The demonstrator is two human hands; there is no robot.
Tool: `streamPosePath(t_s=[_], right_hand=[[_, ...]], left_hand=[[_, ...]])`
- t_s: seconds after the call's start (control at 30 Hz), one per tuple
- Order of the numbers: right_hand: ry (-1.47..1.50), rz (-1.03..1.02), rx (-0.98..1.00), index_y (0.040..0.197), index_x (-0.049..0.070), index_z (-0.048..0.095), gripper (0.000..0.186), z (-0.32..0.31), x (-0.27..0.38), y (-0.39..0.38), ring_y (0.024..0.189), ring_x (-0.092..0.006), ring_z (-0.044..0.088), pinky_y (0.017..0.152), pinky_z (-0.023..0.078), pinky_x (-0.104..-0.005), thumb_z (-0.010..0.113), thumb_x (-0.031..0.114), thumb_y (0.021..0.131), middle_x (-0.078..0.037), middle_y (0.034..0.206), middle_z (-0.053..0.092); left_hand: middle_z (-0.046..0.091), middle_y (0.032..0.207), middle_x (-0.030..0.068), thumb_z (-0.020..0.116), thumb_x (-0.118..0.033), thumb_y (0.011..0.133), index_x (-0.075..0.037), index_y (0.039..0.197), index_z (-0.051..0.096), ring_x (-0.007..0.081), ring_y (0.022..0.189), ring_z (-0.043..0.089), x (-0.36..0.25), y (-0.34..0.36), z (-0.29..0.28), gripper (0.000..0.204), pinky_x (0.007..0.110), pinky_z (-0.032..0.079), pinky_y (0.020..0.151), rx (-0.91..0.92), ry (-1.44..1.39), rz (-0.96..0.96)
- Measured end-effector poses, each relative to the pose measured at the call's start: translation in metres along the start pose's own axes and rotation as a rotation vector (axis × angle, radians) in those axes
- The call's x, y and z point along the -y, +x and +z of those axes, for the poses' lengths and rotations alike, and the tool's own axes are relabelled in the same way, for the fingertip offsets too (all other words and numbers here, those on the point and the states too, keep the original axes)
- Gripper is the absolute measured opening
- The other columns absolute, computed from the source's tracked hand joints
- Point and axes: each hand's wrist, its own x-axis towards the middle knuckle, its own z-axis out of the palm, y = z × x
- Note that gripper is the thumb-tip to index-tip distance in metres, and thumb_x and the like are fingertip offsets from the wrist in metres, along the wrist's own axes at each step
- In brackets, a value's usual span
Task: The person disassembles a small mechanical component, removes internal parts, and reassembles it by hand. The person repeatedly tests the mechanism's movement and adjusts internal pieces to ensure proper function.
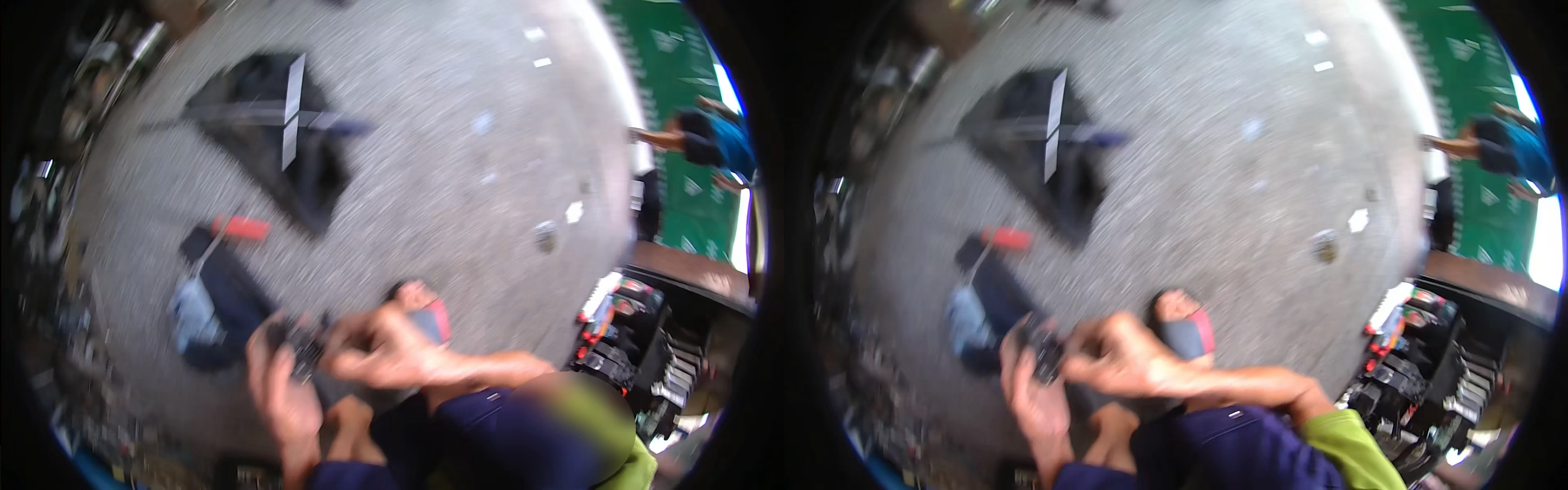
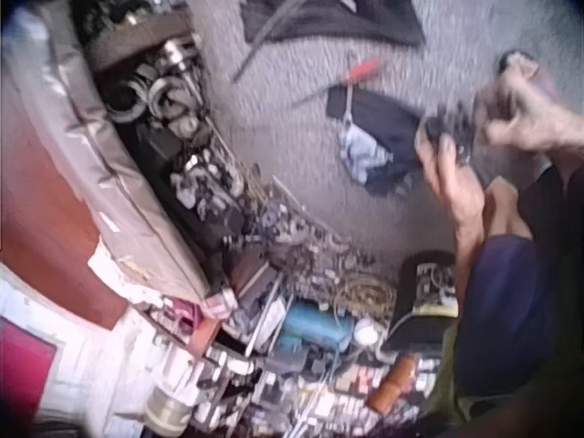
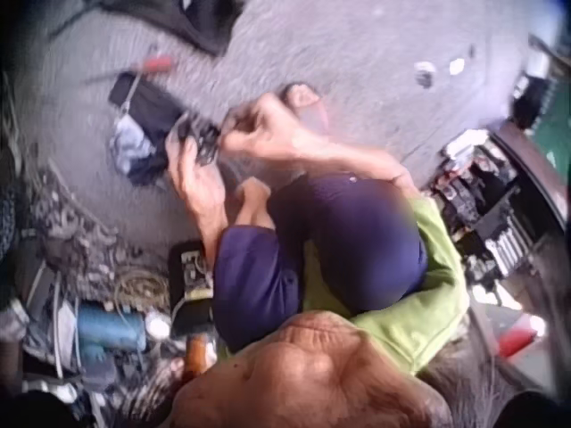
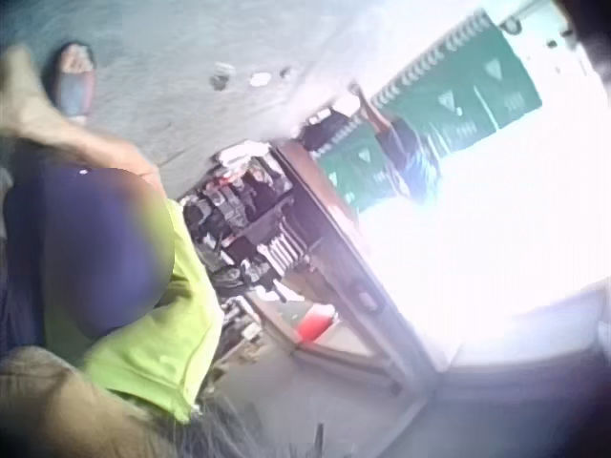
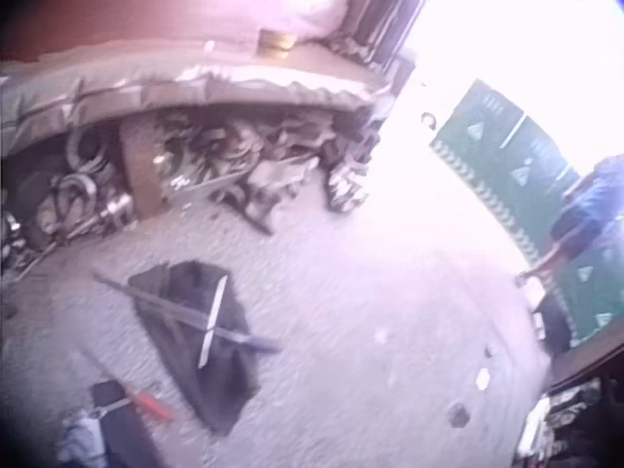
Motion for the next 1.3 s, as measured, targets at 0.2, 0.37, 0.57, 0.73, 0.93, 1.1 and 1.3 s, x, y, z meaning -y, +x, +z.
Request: streamPosePath(t_s=[0.2, 0.37, 0.57, 0.73, 0.93, 1.1, 1.3], right_hand=[[-0.283, -0.150, -0.006, 0.078, 0.000, 0.067, 0.023, -0.003, -0.026, 0.028, 0.062, -0.0170, 0.062, 0.056, 0.048, -0.0344, 0.065, 0.022, 0.078, -0.012, 0.065, 0.065], [-0.299, -0.150, -0.140, 0.076, 0.002, 0.069, 0.020, 0.002, -0.030, 0.012, 0.057, -0.0186, 0.062, 0.052, 0.049, -0.0352, 0.066, 0.022, 0.075, -0.011, 0.063, 0.066], [-0.543, -0.255, -0.199, 0.076, 0.000, 0.067, 0.028, 0.002, -0.031, 0.014, 0.059, -0.0300, 0.063, 0.055, 0.049, -0.0425, 0.063, 0.027, 0.077, -0.018, 0.065, 0.064], [-0.813, -0.390, -0.142, 0.095, 0.001, 0.066, 0.025, 0.016, 0.023, 0.001, 0.058, -0.0335, 0.063, 0.056, 0.049, -0.0418, 0.062, 0.024, 0.086, -0.020, 0.065, 0.061], [-0.877, -0.595, -0.242, 0.096, 0.002, 0.064, 0.021, 0.006, -0.004, 0.007, 0.050, -0.0237, 0.062, 0.046, 0.046, -0.0350, 0.074, 0.014, 0.081, -0.012, 0.062, 0.063], [-0.952, -0.722, -0.189, 0.089, 0.001, 0.062, 0.021, 0.017, -0.010, 0.015, 0.053, -0.0224, 0.063, 0.048, 0.048, -0.0333, 0.076, 0.014, 0.080, -0.009, 0.064, 0.063], [-0.910, -0.679, -0.171, 0.090, 0.001, 0.062, 0.020, 0.010, -0.011, 0.012, 0.053, -0.0228, 0.063, 0.049, 0.050, -0.0330, 0.075, 0.013, 0.080, -0.009, 0.063, 0.062]], left_hand=[[0.052, 0.129, 0.0223, 0.051, -0.017, 0.093, 0.009, 0.127, 0.050, 0.0338, 0.116, 0.053, 0.000, -0.003, 0.003, 0.043, 0.043, 0.044, 0.100, -0.171, -0.075, -0.106], [0.054, 0.126, 0.0202, 0.052, -0.019, 0.092, 0.007, 0.128, 0.049, 0.0326, 0.113, 0.055, 0.004, -0.005, 0.003, 0.044, 0.040, 0.044, 0.096, -0.008, -0.072, -0.104], [0.055, 0.121, 0.0232, 0.049, -0.021, 0.093, 0.010, 0.127, 0.049, 0.0321, 0.109, 0.056, -0.002, -0.010, 0.011, 0.045, 0.039, 0.046, 0.095, 0.055, 0.032, -0.036], [0.051, 0.128, 0.0225, 0.059, -0.011, 0.089, 0.001, 0.132, 0.050, 0.0339, 0.112, 0.056, 0.025, 0.007, -0.027, 0.045, 0.043, 0.044, 0.101, 0.124, 0.131, 0.171], [0.061, 0.118, 0.0157, 0.047, -0.020, 0.096, -0.001, 0.126, 0.051, 0.0228, 0.109, 0.056, 0.006, 0.014, -0.013, 0.036, 0.037, 0.042, 0.094, 0.126, -0.400, -0.264], [0.056, 0.127, 0.0176, 0.045, -0.026, 0.099, -0.001, 0.130, 0.049, 0.0252, 0.118, 0.052, 0.015, 0.008, -0.032, 0.040, 0.040, 0.041, 0.101, 0.129, -0.657, -0.419], [0.052, 0.132, 0.0181, 0.044, -0.031, 0.100, 0.000, 0.135, 0.046, 0.0267, 0.126, 0.047, 0.028, 0.010, -0.030, 0.046, 0.044, 0.037, 0.106, 0.140, -0.691, -0.501]])
